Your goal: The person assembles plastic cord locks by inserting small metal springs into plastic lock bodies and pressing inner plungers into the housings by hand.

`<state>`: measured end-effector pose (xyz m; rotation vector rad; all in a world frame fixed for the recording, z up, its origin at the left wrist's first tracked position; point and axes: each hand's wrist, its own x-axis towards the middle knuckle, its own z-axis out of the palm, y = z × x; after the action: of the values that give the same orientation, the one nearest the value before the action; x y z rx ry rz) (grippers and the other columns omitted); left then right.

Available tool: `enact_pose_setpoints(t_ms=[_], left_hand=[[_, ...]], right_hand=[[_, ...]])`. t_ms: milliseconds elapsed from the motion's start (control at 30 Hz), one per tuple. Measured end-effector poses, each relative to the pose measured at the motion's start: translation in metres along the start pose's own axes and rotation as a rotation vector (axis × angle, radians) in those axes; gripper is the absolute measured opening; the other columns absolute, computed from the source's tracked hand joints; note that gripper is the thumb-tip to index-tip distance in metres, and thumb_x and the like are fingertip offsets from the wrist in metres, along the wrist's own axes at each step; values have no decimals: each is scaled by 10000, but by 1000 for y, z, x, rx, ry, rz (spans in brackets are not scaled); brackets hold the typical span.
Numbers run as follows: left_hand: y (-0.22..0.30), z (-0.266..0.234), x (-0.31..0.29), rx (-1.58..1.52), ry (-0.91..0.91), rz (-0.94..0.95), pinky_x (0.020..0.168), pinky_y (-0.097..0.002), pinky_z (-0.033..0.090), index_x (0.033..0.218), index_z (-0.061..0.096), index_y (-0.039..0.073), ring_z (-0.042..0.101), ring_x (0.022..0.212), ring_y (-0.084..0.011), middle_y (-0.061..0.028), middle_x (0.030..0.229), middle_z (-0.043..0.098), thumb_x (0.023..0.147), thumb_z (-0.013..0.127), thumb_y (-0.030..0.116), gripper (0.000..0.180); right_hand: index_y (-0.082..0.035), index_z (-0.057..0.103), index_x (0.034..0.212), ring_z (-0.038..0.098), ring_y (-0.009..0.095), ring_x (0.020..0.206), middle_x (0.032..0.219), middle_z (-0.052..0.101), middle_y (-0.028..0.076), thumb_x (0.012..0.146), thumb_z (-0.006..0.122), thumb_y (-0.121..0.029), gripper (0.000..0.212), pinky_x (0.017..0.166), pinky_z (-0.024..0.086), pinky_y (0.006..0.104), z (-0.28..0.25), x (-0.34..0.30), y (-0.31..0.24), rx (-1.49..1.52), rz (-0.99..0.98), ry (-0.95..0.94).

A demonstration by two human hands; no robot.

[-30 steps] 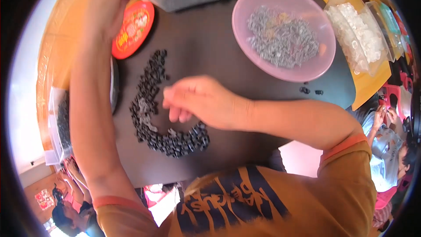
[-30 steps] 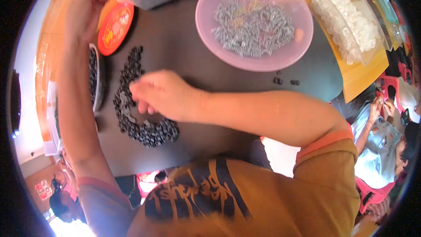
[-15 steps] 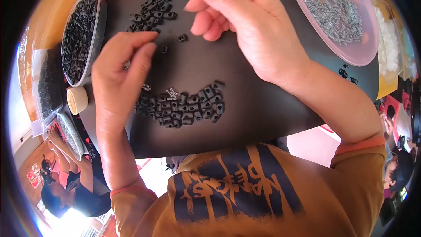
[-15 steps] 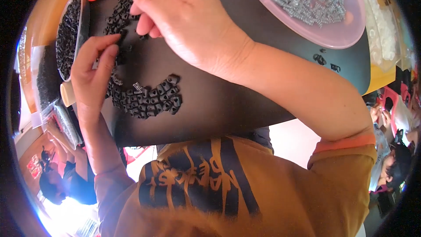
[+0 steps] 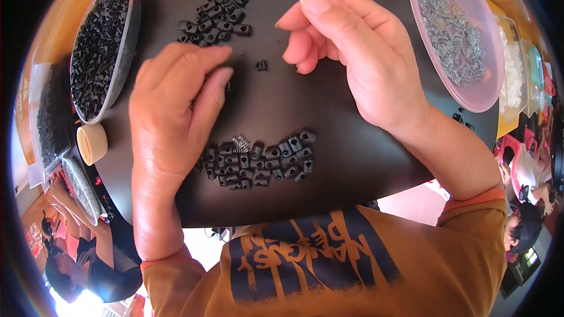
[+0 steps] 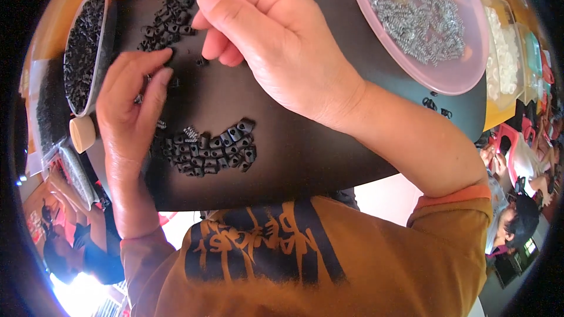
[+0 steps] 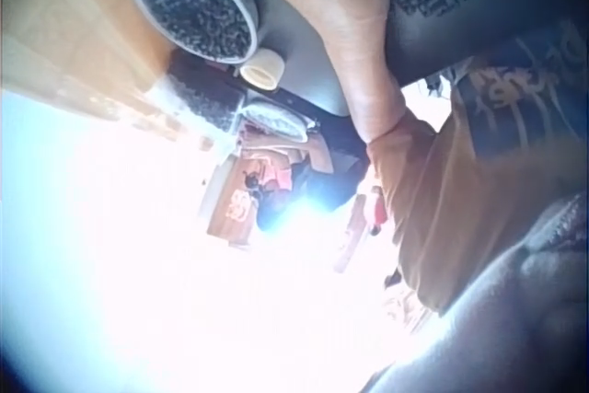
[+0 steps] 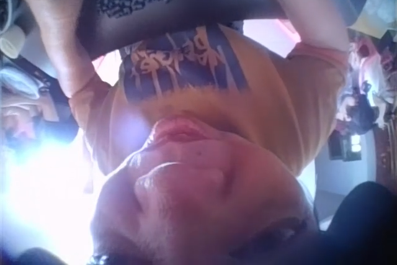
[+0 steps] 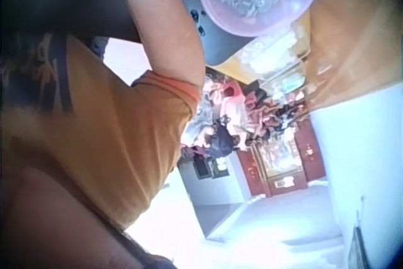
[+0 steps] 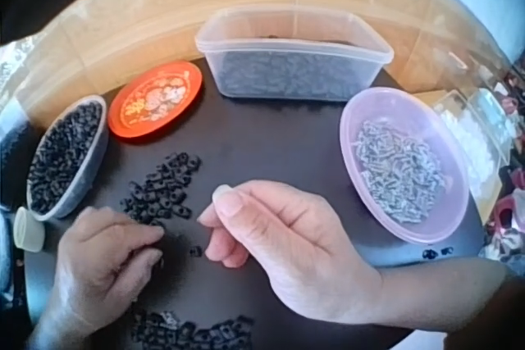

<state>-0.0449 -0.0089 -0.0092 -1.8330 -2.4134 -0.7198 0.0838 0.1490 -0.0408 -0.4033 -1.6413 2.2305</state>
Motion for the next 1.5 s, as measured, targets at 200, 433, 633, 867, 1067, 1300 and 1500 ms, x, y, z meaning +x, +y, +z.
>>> enact_pose_setpoints(t_ms=[200, 433, 633, 867, 1067, 1300, 1500], left_hand=[[-2, 6, 29, 210, -25, 156, 681, -336, 410, 896, 628, 71, 542, 745, -258, -57, 830, 572, 733, 629, 45, 165], [-2, 11, 31, 186, -66, 157, 676, -315, 415, 888, 621, 57, 544, 730, -239, -69, 799, 555, 737, 624, 43, 152], [27, -2, 2, -657, -12, -411, 650, -181, 418, 971, 605, 8, 523, 715, -69, -15, 798, 580, 822, 603, -1, 149], [30, 2, -10, -868, 64, -440, 646, -176, 413, 1018, 564, -34, 517, 694, -67, -45, 889, 588, 862, 553, 19, 164], [25, -3, -6, -692, 28, -274, 661, -194, 423, 984, 581, -49, 526, 722, -89, -84, 933, 597, 861, 551, 22, 145], [10, -15, -6, -310, -117, -241, 639, -224, 407, 880, 604, -17, 523, 690, -132, -63, 797, 585, 767, 595, -42, 116], [7, -10, -6, -114, -182, -102, 626, -269, 420, 872, 604, 8, 542, 682, -231, -94, 771, 562, 741, 605, -33, 137]], right_hand=[[2, 615, 920, 535, 95, 684, 731, 586, 54, 939, 468, -290, 328, 655, 439, 228, -2, 1, 2, 76, -1, -27], [-1, 590, 845, 505, 49, 639, 687, 566, 9, 914, 532, -252, 267, 595, 419, 189, 0, 2, 3, 104, -38, -38], [2, 587, 884, 510, 50, 547, 657, 580, 23, 818, 629, -93, 123, 489, 422, 211, 7, -4, 15, -149, -272, -69], [-9, 594, 881, 510, 48, 550, 648, 579, 18, 802, 642, -47, 100, 498, 420, 201, 12, -11, 13, -184, -330, -128], [-11, 602, 869, 493, 21, 583, 637, 550, -23, 815, 652, -73, 96, 514, 410, 175, 8, -10, 8, -58, -201, -113], [11, 579, 914, 507, 42, 700, 796, 557, 12, 837, 601, -25, 88, 636, 428, 180, -8, -4, -2, -107, -257, -203], [2, 581, 909, 529, 47, 710, 808, 576, 22, 817, 628, -23, 106, 650, 443, 182, -9, -5, -3, -173, -230, -202]])
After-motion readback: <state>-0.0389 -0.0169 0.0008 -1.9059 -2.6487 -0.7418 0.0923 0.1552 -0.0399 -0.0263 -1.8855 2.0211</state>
